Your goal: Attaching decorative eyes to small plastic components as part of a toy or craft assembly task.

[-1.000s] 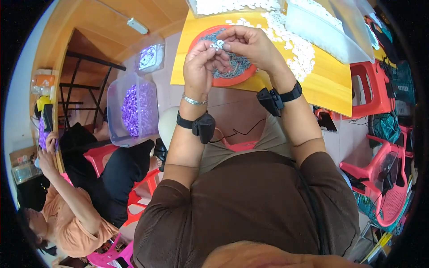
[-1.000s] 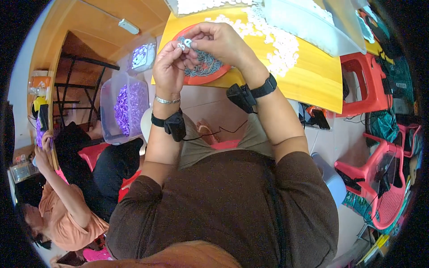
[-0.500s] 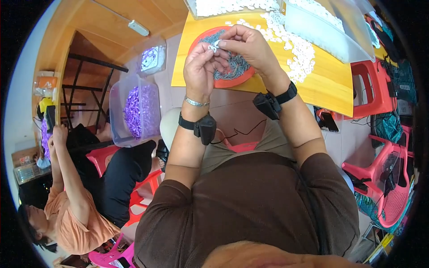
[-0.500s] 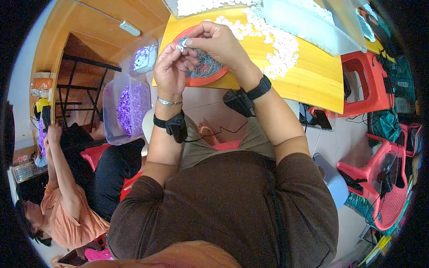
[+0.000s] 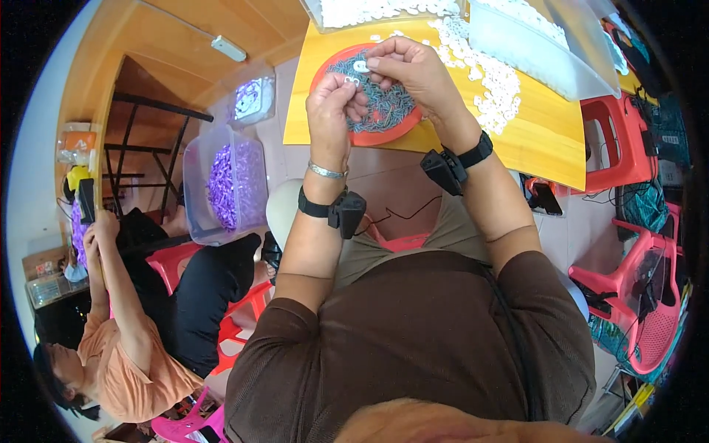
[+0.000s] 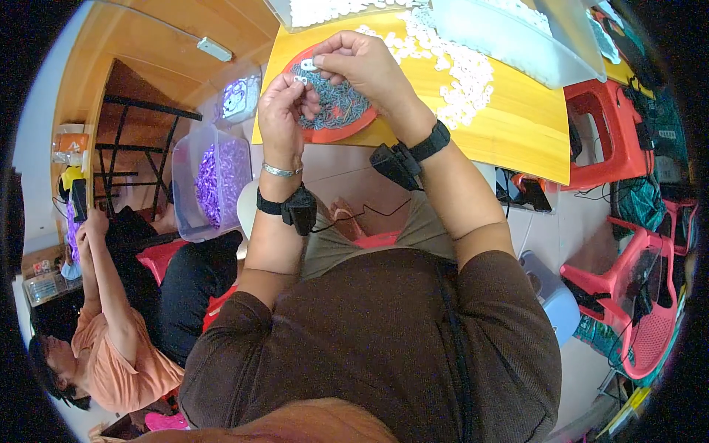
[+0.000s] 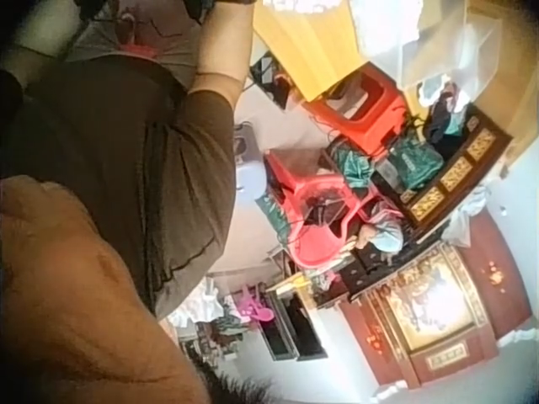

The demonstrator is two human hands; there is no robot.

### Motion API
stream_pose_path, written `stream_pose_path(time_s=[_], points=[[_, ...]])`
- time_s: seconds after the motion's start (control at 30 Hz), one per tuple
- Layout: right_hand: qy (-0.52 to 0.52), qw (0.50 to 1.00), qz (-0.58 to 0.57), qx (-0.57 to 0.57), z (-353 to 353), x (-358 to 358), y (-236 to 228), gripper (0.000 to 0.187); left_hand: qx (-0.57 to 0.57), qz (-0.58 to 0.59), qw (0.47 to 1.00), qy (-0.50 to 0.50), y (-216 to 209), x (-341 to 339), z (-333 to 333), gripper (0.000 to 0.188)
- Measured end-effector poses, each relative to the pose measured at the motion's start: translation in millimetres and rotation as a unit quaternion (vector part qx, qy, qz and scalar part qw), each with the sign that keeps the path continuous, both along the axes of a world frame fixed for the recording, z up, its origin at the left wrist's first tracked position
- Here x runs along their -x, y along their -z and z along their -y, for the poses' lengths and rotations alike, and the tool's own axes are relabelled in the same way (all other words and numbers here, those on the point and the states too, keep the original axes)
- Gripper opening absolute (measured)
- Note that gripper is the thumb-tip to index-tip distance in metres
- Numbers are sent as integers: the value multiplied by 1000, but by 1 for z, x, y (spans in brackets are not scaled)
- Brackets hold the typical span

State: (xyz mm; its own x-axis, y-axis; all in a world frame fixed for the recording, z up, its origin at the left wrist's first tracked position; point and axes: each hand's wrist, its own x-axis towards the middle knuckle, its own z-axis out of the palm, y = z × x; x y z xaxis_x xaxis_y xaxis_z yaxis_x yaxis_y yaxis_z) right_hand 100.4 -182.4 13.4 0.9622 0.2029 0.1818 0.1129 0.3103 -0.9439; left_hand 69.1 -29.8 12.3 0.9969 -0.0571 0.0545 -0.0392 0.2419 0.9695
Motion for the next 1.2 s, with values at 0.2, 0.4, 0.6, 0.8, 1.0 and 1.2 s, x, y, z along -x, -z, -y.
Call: stream_pose_path(time_s=[0.2, 0.4, 0.6, 0.8, 1.0, 1.2], points=[[7, 1000, 1, 17, -1, 1, -1, 13, 2, -17, 1000, -13, -1, 1, 2, 11], [22, 999, 5, 25, -4, 2, -2, 14, -21, -10, 1000, -17, 1, 1, 2, 12], [29, 998, 41, 46, -5, 2, 0, 14, -30, -14, 999, -21, 1, 1, 2, 12], [58, 995, 69, 44, -9, 4, 0, 18, -22, -1, 1000, -20, 2, 2, 3, 11], [44, 996, 56, 54, -7, 4, -2, 17, -27, 6, 999, -27, 2, 2, 3, 11], [-31, 998, -46, 3, -3, 1, 3, 16, -33, -2, 999, -35, 0, 4, 4, 10]])
